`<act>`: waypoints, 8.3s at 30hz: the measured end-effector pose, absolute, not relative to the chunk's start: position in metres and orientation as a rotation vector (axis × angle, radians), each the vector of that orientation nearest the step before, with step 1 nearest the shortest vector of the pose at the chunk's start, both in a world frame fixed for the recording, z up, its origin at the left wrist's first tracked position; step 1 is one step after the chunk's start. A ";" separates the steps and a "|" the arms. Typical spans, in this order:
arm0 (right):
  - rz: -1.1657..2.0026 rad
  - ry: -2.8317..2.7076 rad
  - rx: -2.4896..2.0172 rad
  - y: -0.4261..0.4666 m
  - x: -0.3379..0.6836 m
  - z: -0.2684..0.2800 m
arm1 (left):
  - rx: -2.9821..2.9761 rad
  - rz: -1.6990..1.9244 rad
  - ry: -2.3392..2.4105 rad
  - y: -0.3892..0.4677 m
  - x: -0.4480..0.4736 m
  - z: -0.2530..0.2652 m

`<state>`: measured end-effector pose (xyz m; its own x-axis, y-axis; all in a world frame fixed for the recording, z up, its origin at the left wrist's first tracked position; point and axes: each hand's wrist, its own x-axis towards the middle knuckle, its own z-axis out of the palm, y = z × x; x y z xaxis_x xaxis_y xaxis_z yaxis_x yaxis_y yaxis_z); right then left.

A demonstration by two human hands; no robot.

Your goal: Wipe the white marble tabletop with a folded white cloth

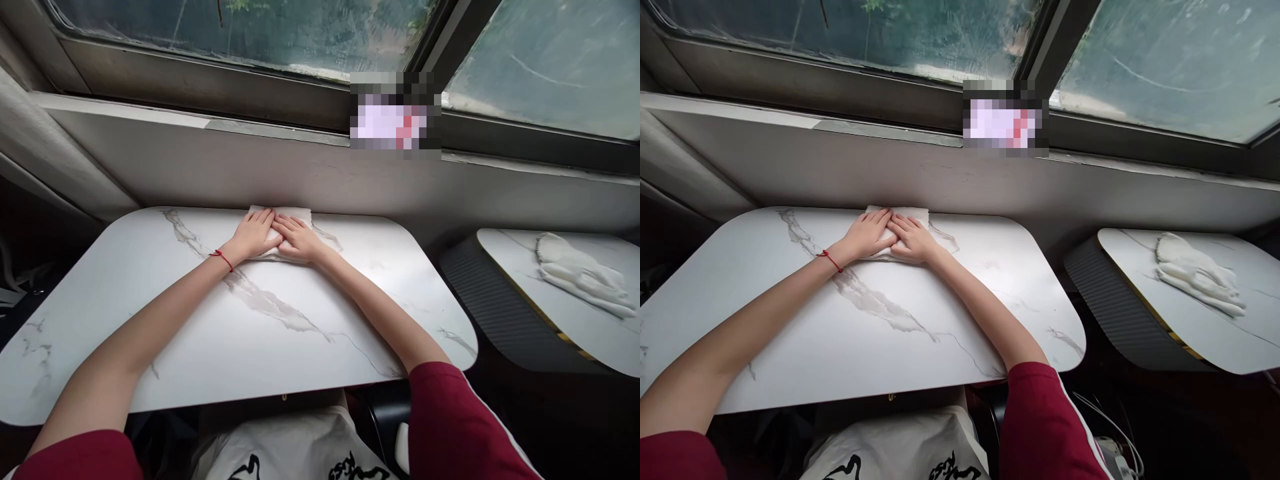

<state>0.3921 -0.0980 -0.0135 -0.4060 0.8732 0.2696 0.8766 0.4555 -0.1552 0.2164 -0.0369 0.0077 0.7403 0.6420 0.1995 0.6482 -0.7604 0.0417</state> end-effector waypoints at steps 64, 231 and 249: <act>-0.005 -2.414 -1.313 -0.096 0.236 -0.025 | -2.796 -0.102 -1.501 -0.069 0.073 0.008; -0.191 -2.467 -1.186 -0.112 0.319 -0.025 | -2.675 -0.146 -1.588 -0.101 0.151 0.003; -0.181 -2.410 -1.401 -0.089 0.364 -0.024 | -2.726 -0.393 -1.470 -0.067 0.194 -0.009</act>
<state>0.3643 -0.0894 -0.0238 -0.4522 0.8174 0.3569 0.8615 0.5040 -0.0626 0.1942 -0.0668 -0.0087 0.5248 0.8198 0.2289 0.8246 -0.5564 0.1020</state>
